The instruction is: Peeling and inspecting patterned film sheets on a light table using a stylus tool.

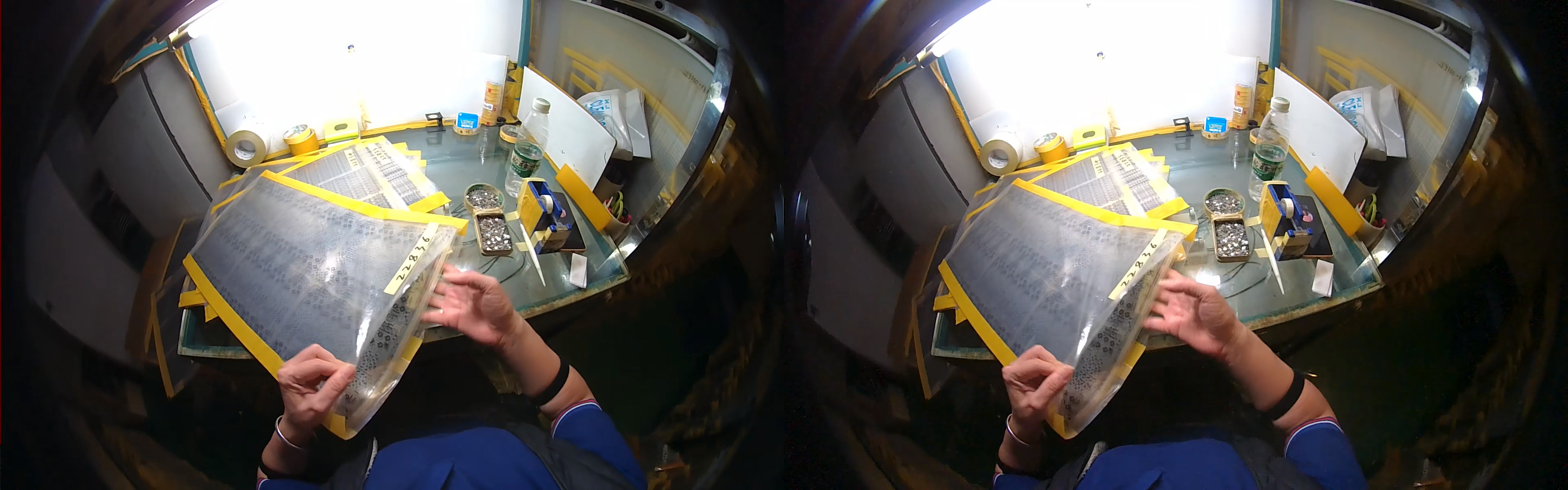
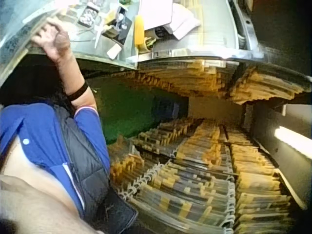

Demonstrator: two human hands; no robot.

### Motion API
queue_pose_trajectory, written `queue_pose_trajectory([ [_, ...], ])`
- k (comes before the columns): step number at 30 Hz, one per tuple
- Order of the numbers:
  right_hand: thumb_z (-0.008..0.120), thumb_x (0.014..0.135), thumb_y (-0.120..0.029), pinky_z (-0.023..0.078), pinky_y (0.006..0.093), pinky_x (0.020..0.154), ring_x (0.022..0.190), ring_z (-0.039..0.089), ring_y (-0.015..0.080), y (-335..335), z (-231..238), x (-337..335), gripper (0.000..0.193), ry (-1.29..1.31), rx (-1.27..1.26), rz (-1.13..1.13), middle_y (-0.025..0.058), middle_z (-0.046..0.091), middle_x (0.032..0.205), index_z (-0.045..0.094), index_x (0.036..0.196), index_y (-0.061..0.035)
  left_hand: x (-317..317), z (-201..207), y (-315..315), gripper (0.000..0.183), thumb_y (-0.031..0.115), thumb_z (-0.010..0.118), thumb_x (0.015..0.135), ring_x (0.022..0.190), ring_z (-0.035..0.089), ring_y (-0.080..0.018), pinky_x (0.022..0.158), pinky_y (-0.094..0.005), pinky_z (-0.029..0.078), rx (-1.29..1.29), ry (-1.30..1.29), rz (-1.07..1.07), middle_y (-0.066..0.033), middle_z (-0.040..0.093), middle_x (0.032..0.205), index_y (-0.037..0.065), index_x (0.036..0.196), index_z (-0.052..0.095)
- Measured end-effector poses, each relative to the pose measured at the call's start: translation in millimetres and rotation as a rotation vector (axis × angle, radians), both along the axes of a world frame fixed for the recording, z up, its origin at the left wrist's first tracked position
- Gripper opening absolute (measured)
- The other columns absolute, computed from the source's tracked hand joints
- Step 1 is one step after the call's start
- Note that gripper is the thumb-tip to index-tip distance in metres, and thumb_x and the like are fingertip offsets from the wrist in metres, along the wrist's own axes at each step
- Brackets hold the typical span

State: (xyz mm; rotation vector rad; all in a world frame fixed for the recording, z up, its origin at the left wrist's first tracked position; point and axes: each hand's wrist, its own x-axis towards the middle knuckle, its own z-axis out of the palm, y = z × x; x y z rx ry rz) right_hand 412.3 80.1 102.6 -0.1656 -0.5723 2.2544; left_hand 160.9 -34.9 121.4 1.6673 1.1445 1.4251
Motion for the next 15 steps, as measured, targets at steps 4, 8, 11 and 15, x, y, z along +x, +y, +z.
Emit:
queue_pose_trajectory([
  [4,0.056,0.086,-0.007,0.042,0.0492,0.097,0.116,0.051,0.0252,-16,-9,-26,0.048,-0.234,-0.036,0.072,0.0104,0.048,0.128,0.039,0.131,-0.0108,10,8,7,0.005,-0.006,0.07,0.072,0.059,0.057,-0.0106,0.053,-0.0207,0.043,0.118,0.008,0.063,-0.0092,0.061,0.067,-0.003,0.076,0.069],
  [8,0.06,0.089,-0.013,0.049,0.0431,0.09,0.102,0.059,0.0233,-35,-26,-61,0.03,-0.319,-0.231,0.051,0.0101,0.06,0.111,0.053,0.115,-0.0016,28,14,12,0.007,-0.007,0.07,0.071,0.056,0.058,-0.0122,0.05,-0.0219,0.043,0.239,0.138,0.058,-0.0094,0.063,0.067,-0.002,0.076,0.07],
  [11,0.058,0.09,-0.007,0.051,0.0386,0.087,0.099,0.06,0.0241,-39,-41,-71,0.028,-0.348,-0.27,-0.163,0.0123,0.061,0.106,0.053,0.115,0.0024,33,8,12,0.006,-0.007,0.069,0.071,0.061,0.059,-0.0142,0.053,-0.0244,0.044,0.146,0.135,0.021,-0.0114,0.063,0.071,-0.004,0.076,0.069],
  [15,0.062,0.085,-0.002,0.051,0.0357,0.086,0.095,0.061,0.0222,-44,-34,-67,0.03,-0.461,-0.144,-0.351,0.0111,0.062,0.106,0.054,0.113,0.0037,21,12,10,0.011,-0.003,0.069,0.073,0.069,0.062,-0.0171,0.064,-0.0259,0.048,0.071,0.211,-0.119,-0.0112,0.065,0.077,-0.002,0.084,0.069],
])
